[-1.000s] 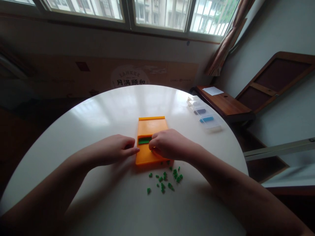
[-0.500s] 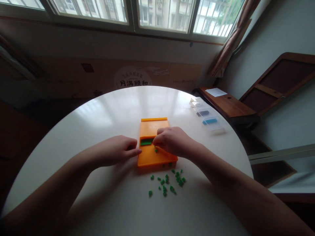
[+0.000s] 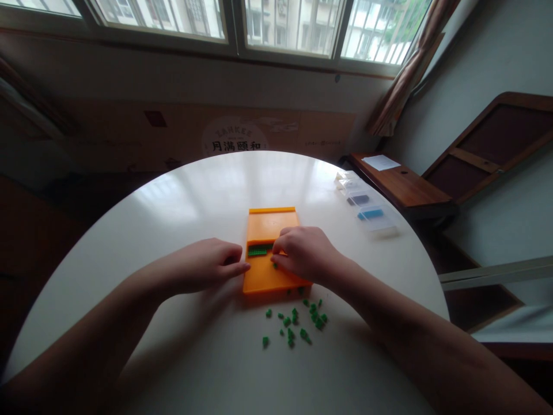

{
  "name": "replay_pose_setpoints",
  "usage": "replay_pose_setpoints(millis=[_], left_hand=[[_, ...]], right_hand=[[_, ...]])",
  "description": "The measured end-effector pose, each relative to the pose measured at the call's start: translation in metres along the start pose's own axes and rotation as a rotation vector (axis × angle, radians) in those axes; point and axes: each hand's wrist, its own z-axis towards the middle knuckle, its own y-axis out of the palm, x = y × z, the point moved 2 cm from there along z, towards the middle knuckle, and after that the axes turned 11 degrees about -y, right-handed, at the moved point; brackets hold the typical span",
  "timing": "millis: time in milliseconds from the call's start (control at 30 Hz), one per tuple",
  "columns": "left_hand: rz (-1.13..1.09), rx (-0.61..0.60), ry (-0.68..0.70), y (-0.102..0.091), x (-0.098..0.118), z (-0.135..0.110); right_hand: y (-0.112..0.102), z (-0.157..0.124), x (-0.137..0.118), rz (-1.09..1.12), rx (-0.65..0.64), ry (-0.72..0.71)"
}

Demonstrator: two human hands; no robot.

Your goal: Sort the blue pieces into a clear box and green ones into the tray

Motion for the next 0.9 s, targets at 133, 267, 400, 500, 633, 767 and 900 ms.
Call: replay_pose_setpoints(millis=[133,267,400,500,633,767,900], left_hand=[[0.012,0.005,0.001,-0.001,0.001,-0.001],[0.003,0.007,0.0,-0.001,0.001,-0.001],[-0.002,0.013,0.004,0.0,0.0,-0.001],[0.0,0.009,0.0,0.0,0.001,-0.001],[-0.01,0.009,-0.002,-0.001,0.001,-0.002],[-0.01,0.016,0.016,-0.001,0.001,-0.003],[-0.014,0.01,0.013,-0.001,0.001,-0.002]], right_hand=[[0.004,0.004,-0.001,0.003,0.018,0.035],[0.007,0.004,-0.001,0.01,0.044,0.054],[0.009,0.004,-0.001,0.021,0.056,0.069],[0.01,0.004,0.0,0.033,0.051,0.076],[0.011,0.005,-0.001,0.023,0.048,0.095],[0.012,0.006,-0.003,0.014,0.039,0.1],[0.011,0.007,-0.004,0.009,0.029,0.112]])
